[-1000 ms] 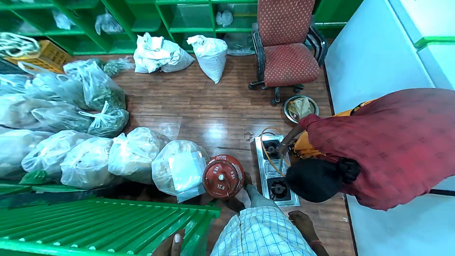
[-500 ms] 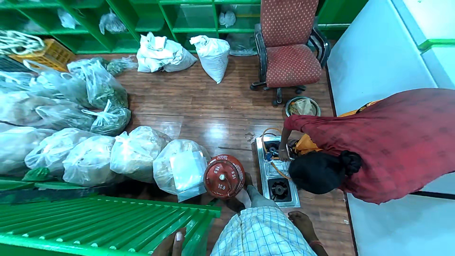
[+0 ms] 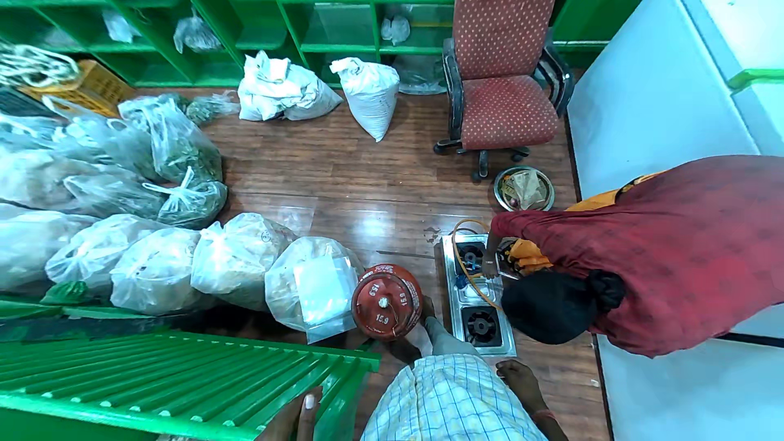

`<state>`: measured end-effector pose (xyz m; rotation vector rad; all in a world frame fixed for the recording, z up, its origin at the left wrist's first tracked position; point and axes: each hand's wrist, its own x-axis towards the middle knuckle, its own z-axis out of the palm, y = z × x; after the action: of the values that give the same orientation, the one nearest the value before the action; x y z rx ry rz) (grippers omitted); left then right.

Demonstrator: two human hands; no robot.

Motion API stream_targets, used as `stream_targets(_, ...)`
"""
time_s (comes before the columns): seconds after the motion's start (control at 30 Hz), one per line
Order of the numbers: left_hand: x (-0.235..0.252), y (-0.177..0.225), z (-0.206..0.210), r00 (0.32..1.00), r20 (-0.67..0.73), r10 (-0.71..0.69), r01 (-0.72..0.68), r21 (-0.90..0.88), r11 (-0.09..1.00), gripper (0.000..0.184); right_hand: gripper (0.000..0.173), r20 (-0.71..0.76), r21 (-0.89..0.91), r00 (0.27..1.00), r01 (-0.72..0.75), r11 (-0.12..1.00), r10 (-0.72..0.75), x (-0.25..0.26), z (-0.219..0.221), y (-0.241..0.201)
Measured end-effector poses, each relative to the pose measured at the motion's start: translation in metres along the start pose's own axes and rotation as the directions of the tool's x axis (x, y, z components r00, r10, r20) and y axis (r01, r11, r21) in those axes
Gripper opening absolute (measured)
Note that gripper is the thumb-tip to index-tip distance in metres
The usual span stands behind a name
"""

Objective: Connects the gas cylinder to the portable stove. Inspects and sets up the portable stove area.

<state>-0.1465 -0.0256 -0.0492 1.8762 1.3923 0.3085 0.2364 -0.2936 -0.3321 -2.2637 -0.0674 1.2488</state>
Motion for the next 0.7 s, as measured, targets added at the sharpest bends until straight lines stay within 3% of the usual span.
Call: stream_targets(0.7,-0.0006,-0.0005,-0.0007,1.000,-0.005,0.015,-0.015,-0.006,1.000,0.043,0.016,-0.003,-0.025,1.000,0.017,1.000,-0.017,-0.0035,0.0052,0.0011)
